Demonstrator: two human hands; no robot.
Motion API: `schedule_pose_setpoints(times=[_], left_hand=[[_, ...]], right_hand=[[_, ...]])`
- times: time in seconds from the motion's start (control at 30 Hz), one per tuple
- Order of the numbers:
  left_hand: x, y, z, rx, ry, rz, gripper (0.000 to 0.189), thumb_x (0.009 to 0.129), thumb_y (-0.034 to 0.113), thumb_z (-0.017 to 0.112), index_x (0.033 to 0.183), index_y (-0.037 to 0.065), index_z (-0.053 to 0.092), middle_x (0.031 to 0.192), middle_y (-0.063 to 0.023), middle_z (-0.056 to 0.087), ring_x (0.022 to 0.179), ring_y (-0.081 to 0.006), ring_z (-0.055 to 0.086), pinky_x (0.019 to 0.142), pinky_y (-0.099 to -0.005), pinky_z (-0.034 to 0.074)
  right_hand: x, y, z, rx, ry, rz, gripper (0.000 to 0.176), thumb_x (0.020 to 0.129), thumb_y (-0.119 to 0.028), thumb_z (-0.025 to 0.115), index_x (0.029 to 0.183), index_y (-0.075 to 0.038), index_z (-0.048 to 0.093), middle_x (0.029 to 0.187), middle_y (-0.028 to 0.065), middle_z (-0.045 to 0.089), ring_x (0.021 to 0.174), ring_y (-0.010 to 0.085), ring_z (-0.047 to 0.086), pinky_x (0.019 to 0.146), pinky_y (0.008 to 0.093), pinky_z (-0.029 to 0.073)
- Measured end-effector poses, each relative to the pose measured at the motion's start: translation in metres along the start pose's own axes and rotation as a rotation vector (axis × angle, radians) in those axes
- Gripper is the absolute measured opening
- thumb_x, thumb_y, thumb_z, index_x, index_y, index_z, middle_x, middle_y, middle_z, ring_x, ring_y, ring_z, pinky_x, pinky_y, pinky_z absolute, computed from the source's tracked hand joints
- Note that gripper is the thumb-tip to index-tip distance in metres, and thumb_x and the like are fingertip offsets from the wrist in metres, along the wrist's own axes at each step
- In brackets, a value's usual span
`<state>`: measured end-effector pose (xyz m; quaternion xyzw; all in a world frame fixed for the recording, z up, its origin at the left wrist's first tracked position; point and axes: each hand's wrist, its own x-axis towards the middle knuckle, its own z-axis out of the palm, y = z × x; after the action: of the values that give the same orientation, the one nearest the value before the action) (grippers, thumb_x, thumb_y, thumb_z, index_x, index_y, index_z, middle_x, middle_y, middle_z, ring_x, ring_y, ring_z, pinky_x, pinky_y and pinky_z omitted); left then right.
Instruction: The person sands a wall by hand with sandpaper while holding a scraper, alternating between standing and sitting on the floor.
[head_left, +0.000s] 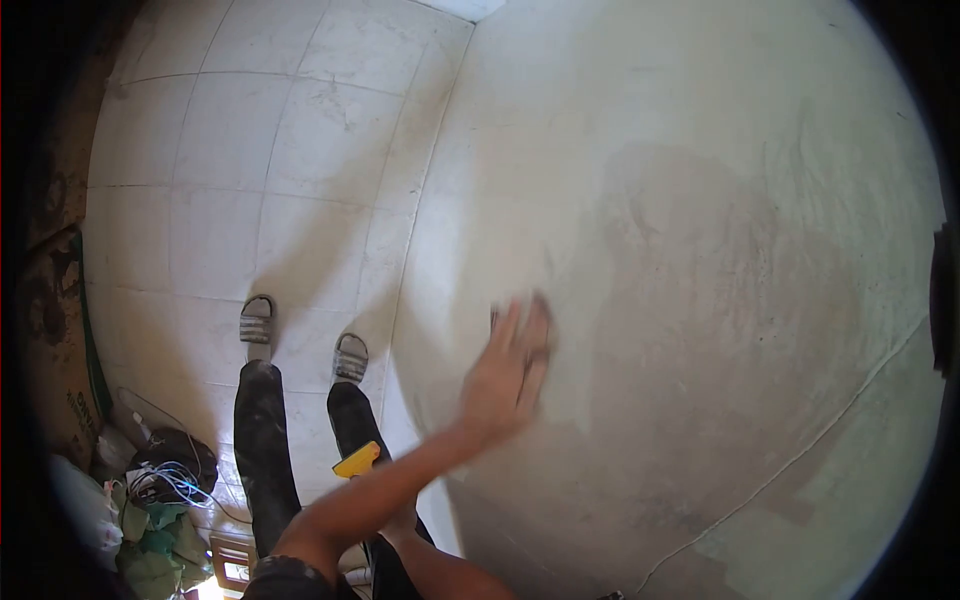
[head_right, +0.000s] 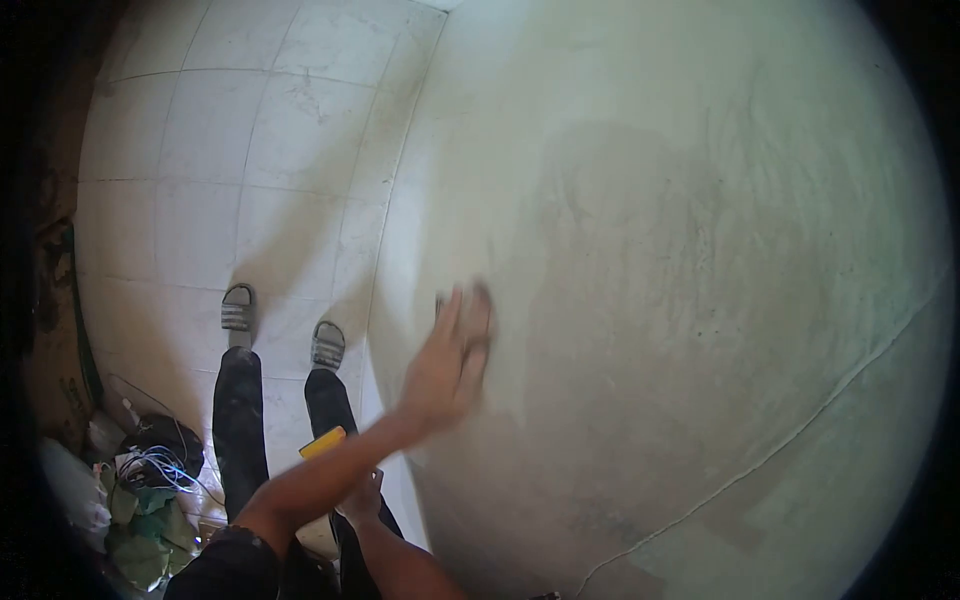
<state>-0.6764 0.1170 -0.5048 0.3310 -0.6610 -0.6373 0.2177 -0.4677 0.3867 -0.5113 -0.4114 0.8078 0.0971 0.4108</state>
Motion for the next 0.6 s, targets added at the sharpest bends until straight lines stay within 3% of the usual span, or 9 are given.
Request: schedule_pose_setpoints(times=[0.03, 0.13, 0.17, 0.3, 0.37, 0.4, 0.47, 0.5, 0.6], left_hand=[[-0.023, 0.012, -0.005, 0.005, -0.1, -0.034, 0.057, 0.107, 0.026, 0.045, 0.158, 0.003, 0.035, 0.159, -0.0347, 0.033, 0.144, -0.0556, 0.035, 0.117, -0.0499, 0.036], [0.06, -0.023, -0.007, 0.079, 0.092, -0.123, 0.057, 0.107, 0.026, 0.045, 0.158, 0.001, 0.034, 0.161, -0.0329, 0.03, 0.146, -0.0543, 0.033, 0.12, -0.0485, 0.033], [0.083, -0.027, -0.013, 0.006, 0.061, -0.158, 0.058, 0.107, 0.025, 0.045, 0.157, -0.001, 0.033, 0.162, -0.0306, 0.03, 0.149, -0.0486, 0.032, 0.12, -0.0474, 0.032], [-0.001, 0.001, 0.001, -0.146, -0.021, -0.053, 0.058, 0.106, 0.021, 0.046, 0.158, 0.0, 0.031, 0.162, -0.0286, 0.032, 0.151, -0.0425, 0.032, 0.127, -0.046, 0.019], [-0.015, 0.009, 0.001, -0.153, -0.036, -0.083, 0.057, 0.107, 0.02, 0.045, 0.158, 0.0, 0.031, 0.163, -0.0278, 0.032, 0.151, -0.0424, 0.032, 0.128, -0.0457, 0.015], [-0.018, 0.012, 0.0, -0.156, -0.056, -0.114, 0.056, 0.107, 0.02, 0.044, 0.158, 0.0, 0.031, 0.163, -0.0269, 0.032, 0.151, -0.0423, 0.032, 0.129, -0.0454, 0.012], [0.061, -0.015, -0.006, -0.037, 0.025, -0.15, 0.056, 0.107, 0.022, 0.046, 0.157, -0.001, 0.034, 0.162, -0.024, 0.036, 0.148, -0.0415, 0.036, 0.125, -0.0464, 0.026], [0.085, -0.023, -0.015, 0.035, 0.027, -0.182, 0.055, 0.106, 0.022, 0.048, 0.156, -0.001, 0.036, 0.161, -0.0234, 0.038, 0.145, -0.0417, 0.041, 0.122, -0.0472, 0.033], [0.088, -0.044, -0.006, 0.06, 0.109, -0.077, 0.055, 0.107, 0.022, 0.047, 0.155, -0.002, 0.038, 0.154, -0.0236, 0.047, 0.139, -0.0431, 0.047, 0.118, -0.0479, 0.039]], right_hand=[[0.012, -0.008, 0.009, 0.165, -0.098, 0.262, 0.048, 0.09, -0.045, 0.068, 0.126, -0.014, 0.066, 0.128, 0.0065, 0.063, 0.133, 0.0241, 0.049, 0.109, 0.0474, 0.033], [0.024, -0.02, -0.039, 0.076, -0.344, 0.208, 0.052, 0.091, -0.047, 0.067, 0.13, -0.013, 0.063, 0.131, 0.0088, 0.062, 0.131, 0.0249, 0.051, 0.109, 0.0478, 0.033], [0.026, -0.023, -0.039, 0.096, -0.284, 0.224, 0.053, 0.09, -0.048, 0.067, 0.129, -0.012, 0.063, 0.129, 0.0094, 0.062, 0.129, 0.0248, 0.051, 0.108, 0.0477, 0.034], [0.017, -0.018, -0.03, 0.002, -0.031, 0.034, 0.048, 0.09, -0.047, 0.067, 0.123, -0.011, 0.064, 0.126, 0.0097, 0.064, 0.124, 0.0248, 0.055, 0.105, 0.0478, 0.037], [0.03, -0.021, -0.022, 0.24, -0.31, 0.364, 0.047, 0.088, -0.045, 0.069, 0.12, -0.011, 0.065, 0.125, 0.009, 0.064, 0.124, 0.025, 0.055, 0.103, 0.0477, 0.039], [0.026, -0.02, -0.022, 0.243, -0.312, 0.37, 0.047, 0.088, -0.045, 0.069, 0.12, -0.011, 0.065, 0.125, 0.009, 0.064, 0.124, 0.025, 0.055, 0.103, 0.0477, 0.039], [0.012, -0.01, -0.028, 0.072, -0.014, -0.029, 0.045, 0.086, -0.043, 0.072, 0.118, -0.012, 0.065, 0.123, 0.0081, 0.064, 0.123, 0.0249, 0.056, 0.102, 0.0483, 0.04], [0.026, -0.026, -0.045, 0.042, -0.224, 0.17, 0.044, 0.084, -0.04, 0.074, 0.116, -0.012, 0.065, 0.123, 0.0068, 0.064, 0.125, 0.0238, 0.054, 0.103, 0.0477, 0.039], [0.028, -0.029, -0.045, 0.08, -0.228, 0.188, 0.043, 0.083, -0.039, 0.075, 0.116, -0.011, 0.065, 0.123, 0.0064, 0.064, 0.126, 0.0234, 0.054, 0.105, 0.0475, 0.038]])
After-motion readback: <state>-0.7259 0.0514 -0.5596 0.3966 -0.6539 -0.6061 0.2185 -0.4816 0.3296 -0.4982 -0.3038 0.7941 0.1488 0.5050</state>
